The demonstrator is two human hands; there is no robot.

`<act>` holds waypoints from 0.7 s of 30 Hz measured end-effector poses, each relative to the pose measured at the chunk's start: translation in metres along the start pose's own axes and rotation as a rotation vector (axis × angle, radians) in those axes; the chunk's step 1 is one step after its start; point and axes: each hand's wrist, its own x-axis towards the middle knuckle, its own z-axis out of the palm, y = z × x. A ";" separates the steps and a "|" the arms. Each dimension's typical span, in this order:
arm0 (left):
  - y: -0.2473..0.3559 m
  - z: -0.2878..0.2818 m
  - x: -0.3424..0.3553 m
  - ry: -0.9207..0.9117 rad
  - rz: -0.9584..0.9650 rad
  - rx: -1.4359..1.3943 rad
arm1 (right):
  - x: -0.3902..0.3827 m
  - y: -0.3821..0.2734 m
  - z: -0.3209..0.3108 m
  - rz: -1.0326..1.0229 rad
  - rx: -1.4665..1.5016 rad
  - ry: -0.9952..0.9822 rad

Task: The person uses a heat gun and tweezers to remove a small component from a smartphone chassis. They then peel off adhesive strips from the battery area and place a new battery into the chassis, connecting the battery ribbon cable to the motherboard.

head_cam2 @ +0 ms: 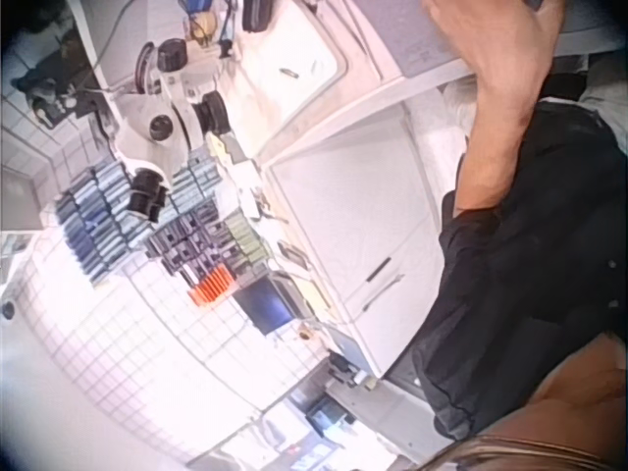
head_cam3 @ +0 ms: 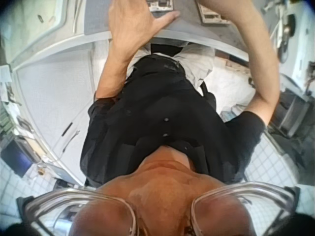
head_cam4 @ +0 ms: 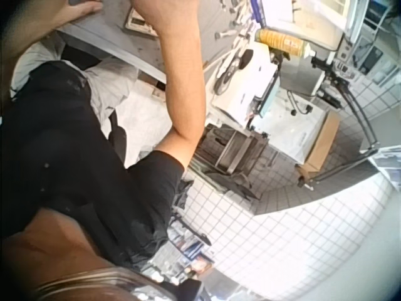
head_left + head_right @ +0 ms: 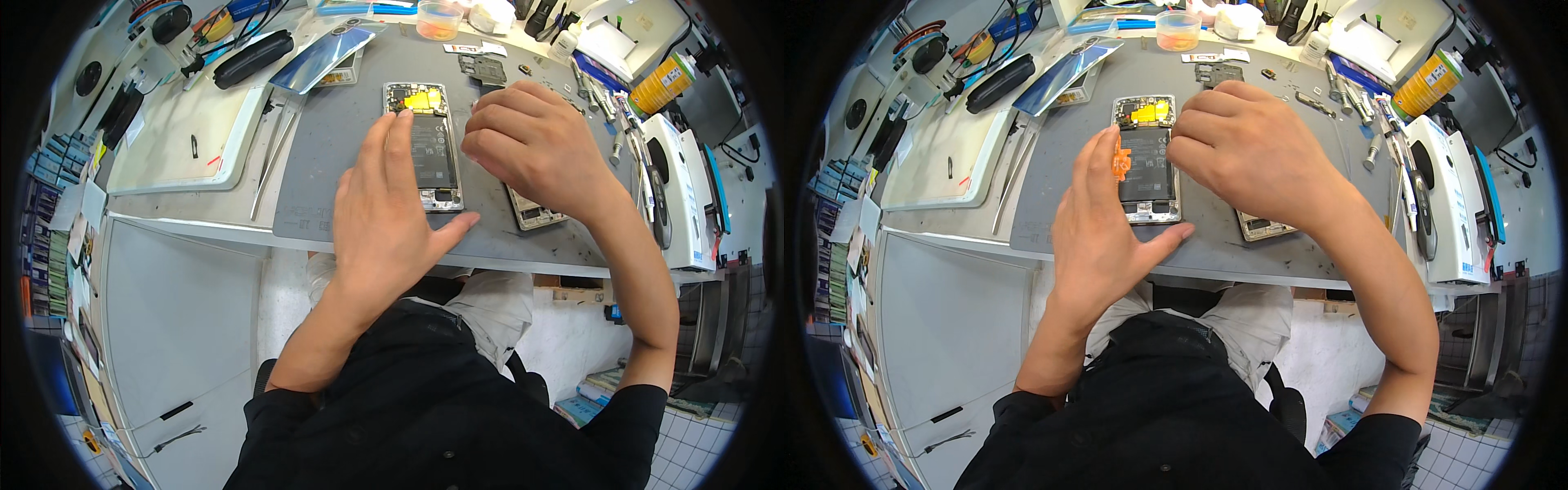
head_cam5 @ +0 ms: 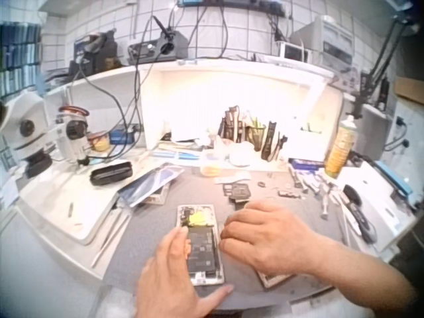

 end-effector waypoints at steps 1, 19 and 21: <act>0.001 0.004 0.001 0.008 0.004 0.008 | 0.001 -0.002 -0.001 0.003 0.003 -0.008; -0.001 0.001 0.000 0.021 0.006 -0.029 | 0.004 -0.002 -0.011 -0.100 0.023 -0.021; -0.001 0.001 0.000 0.019 0.000 -0.034 | 0.005 -0.003 -0.012 -0.112 0.013 -0.015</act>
